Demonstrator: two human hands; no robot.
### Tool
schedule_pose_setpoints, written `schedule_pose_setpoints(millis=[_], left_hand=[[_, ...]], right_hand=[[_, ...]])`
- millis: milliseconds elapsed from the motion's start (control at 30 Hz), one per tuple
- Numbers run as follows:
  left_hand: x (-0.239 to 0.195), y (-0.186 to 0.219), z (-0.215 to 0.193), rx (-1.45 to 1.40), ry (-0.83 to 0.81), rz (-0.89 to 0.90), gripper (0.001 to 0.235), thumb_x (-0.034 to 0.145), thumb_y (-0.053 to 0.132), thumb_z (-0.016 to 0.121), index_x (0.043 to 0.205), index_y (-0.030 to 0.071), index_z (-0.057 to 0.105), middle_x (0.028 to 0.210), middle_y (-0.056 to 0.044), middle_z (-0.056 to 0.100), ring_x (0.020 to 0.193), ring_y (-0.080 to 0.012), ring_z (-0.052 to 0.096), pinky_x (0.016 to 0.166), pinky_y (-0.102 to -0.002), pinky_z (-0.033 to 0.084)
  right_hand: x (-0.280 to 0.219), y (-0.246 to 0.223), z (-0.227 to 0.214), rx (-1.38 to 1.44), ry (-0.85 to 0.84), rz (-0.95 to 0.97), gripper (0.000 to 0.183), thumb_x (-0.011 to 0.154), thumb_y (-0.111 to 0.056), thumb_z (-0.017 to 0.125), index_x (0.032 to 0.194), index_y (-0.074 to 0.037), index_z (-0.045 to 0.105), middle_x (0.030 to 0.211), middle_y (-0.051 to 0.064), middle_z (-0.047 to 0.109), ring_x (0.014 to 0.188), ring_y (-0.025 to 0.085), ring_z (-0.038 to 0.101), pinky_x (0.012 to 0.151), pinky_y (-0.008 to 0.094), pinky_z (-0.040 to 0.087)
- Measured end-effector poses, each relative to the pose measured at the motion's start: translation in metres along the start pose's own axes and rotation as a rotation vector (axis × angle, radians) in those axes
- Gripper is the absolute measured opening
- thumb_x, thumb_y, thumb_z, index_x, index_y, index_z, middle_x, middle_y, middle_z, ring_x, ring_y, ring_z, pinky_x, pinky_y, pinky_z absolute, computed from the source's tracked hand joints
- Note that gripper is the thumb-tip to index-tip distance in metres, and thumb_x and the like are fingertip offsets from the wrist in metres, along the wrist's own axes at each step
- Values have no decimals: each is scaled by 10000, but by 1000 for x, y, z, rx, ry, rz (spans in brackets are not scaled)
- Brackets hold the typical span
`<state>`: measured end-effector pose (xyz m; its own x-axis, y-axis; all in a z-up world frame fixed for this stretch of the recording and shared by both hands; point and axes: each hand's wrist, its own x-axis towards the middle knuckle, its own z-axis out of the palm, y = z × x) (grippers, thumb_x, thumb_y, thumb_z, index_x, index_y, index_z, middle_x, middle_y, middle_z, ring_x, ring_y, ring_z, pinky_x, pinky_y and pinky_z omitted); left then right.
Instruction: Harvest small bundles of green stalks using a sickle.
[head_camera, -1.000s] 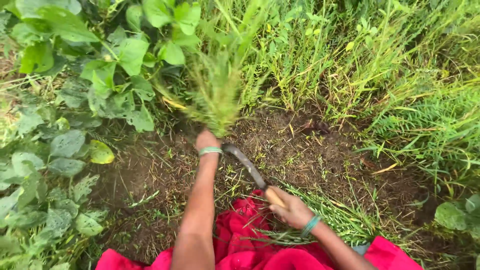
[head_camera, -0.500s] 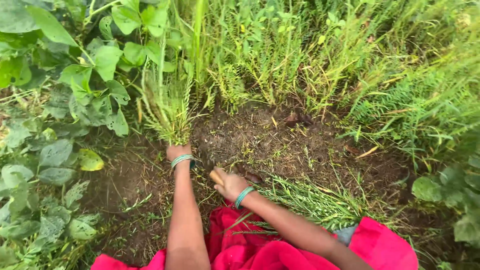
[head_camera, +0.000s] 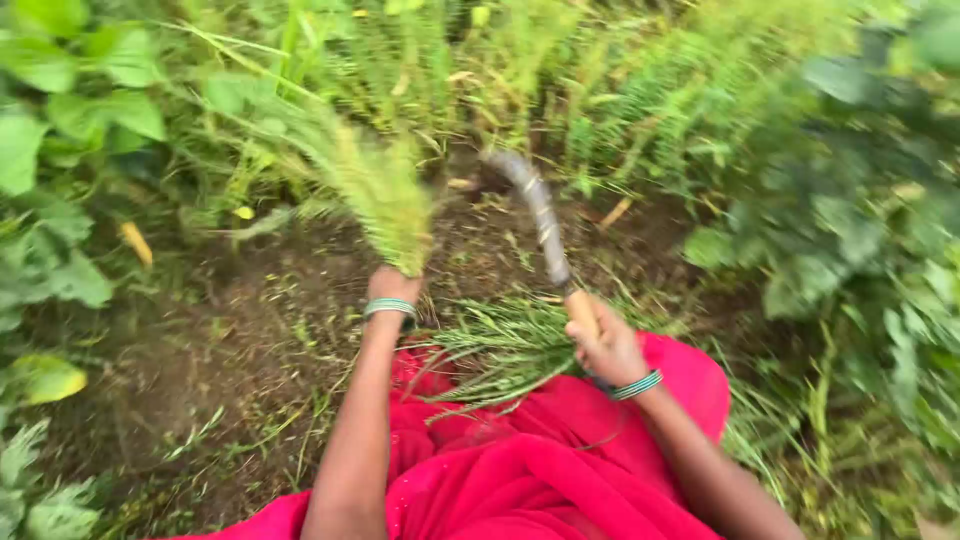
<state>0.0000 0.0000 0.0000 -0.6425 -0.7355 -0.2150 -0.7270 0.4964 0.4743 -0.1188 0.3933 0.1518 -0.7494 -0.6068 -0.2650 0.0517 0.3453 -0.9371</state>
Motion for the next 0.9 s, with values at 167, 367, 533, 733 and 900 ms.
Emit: schedule_pose_setpoints(millis=[167, 367, 533, 733, 900], left_hand=[[-57, 129, -2, 118, -37, 326, 298, 845, 226, 653, 1079, 57, 728, 986, -233, 742, 941, -400, 723, 826, -506, 583], [-69, 184, 65, 420, -125, 495, 225, 970, 159, 559, 1058, 115, 761, 1023, -161, 766, 962, -332, 747, 771, -484, 611], [-56, 161, 79, 680, -384, 357, 266, 969, 231, 601, 1141, 137, 779, 1221, -103, 729, 1098, -274, 722, 863, -437, 605], [-73, 202, 11, 647, -453, 325, 428, 1044, 393, 530, 1396, 166, 619, 1492, -129, 552, 1346, -327, 554, 1088, -516, 463], [-178, 304, -84, 675, -739, 371, 1187, 785, 636, 821, 1638, 328, 54, 1664, -198, 240, 1536, -464, 208, 1231, -653, 164]], right_hand=[[-49, -48, -64, -49, 213, -129, 581, 944, -182, 695, 1479, -70, 501, 857, -4, 643, 580, 44, 571, 476, 219, 488], [-92, -55, -105, 33, 386, -141, 601, 942, -110, 672, 1506, -77, 466, 945, 17, 677, 604, 51, 585, 501, 219, 489], [-102, -37, -118, 10, 449, -103, 614, 927, -104, 694, 1496, -67, 467, 981, 28, 683, 612, 66, 598, 520, 231, 516], [-118, -46, -142, -36, 549, -522, 685, 901, -71, 707, 1507, -12, 392, 1065, 16, 660, 948, 74, 631, 840, 231, 535], [-110, 46, -189, -169, 610, -134, 360, 825, -83, 783, 1160, -27, 663, 940, 16, 680, 829, 87, 610, 753, 284, 532]])
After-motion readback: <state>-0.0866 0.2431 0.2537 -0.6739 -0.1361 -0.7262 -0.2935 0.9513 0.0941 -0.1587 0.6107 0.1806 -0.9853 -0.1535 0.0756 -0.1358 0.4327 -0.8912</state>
